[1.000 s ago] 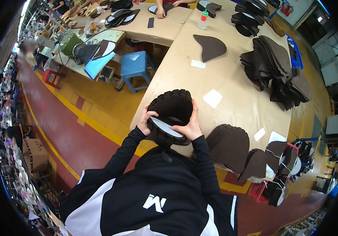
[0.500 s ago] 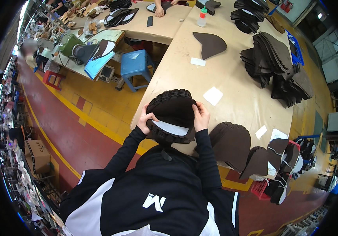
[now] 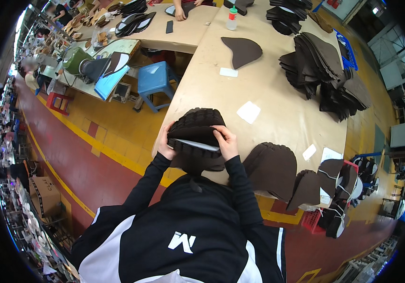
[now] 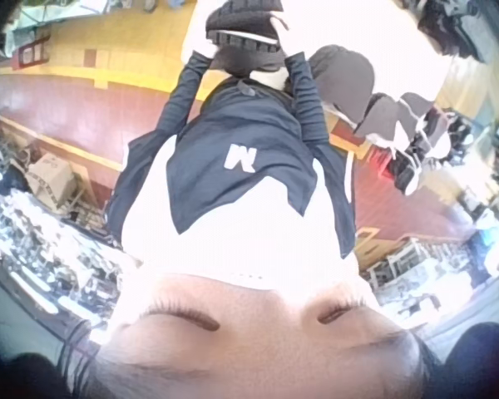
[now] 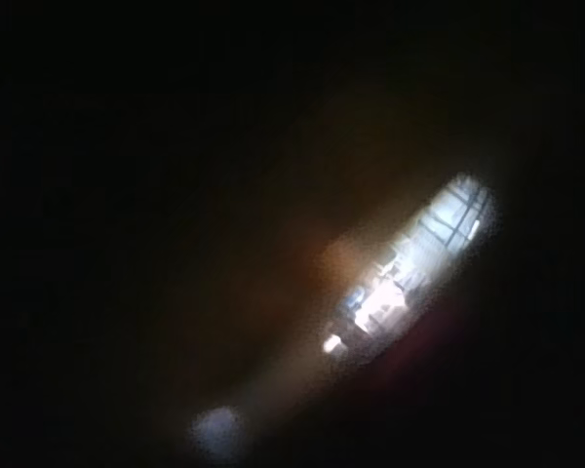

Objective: The person repeatedly picks up stacks of dark brown fabric pieces, aligns them, and ties them with white string. The person then places the tied bundles into a red basket. The person continues this process throughout the clip.

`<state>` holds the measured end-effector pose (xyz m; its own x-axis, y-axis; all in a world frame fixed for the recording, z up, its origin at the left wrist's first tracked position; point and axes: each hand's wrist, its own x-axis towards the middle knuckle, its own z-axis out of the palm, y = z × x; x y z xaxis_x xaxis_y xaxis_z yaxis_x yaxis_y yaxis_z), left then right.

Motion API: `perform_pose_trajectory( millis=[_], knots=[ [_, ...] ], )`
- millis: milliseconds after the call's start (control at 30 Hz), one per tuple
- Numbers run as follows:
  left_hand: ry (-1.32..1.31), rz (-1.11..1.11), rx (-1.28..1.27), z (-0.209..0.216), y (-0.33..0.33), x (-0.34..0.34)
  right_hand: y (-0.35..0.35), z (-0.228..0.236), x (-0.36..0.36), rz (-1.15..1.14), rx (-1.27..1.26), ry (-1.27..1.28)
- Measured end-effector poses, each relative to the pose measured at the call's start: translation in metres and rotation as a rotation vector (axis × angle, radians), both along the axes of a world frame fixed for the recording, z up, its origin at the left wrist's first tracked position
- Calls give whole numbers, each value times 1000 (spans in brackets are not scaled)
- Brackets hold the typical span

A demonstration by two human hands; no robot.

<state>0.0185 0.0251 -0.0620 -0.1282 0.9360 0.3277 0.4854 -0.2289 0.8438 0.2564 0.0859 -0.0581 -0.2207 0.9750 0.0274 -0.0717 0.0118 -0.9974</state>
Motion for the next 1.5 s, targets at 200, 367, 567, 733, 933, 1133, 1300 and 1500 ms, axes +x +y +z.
perform_pose_trajectory(
  millis=[200, 367, 567, 733, 933, 1133, 1300, 1500],
  knots=[
    [-82, 26, -32, 2, 2, 5, -17, -16, 37, 119, 156, 21],
    [-51, -25, -111, -5, -4, -2, -26, -32, 22, 156, 381, -266],
    [-294, -183, -89, 7, -11, -9, -13, -16, -1, 138, 296, -382],
    [-30, -173, -203, -12, -11, -31, -5, 5, -8, 93, 360, -302],
    [-108, -186, -72, -1, -11, -24, -9, 5, -5, 44, 422, -279],
    [84, -211, -6, 21, 5, -10, -9, -25, 9, 179, 390, -280],
    [114, -311, -272, 23, 11, -25, 4, -35, 11, 149, 62, -250],
    [-242, -946, -546, 82, 12, -54, 17, -36, 38, 362, -362, 460]
  ],
)
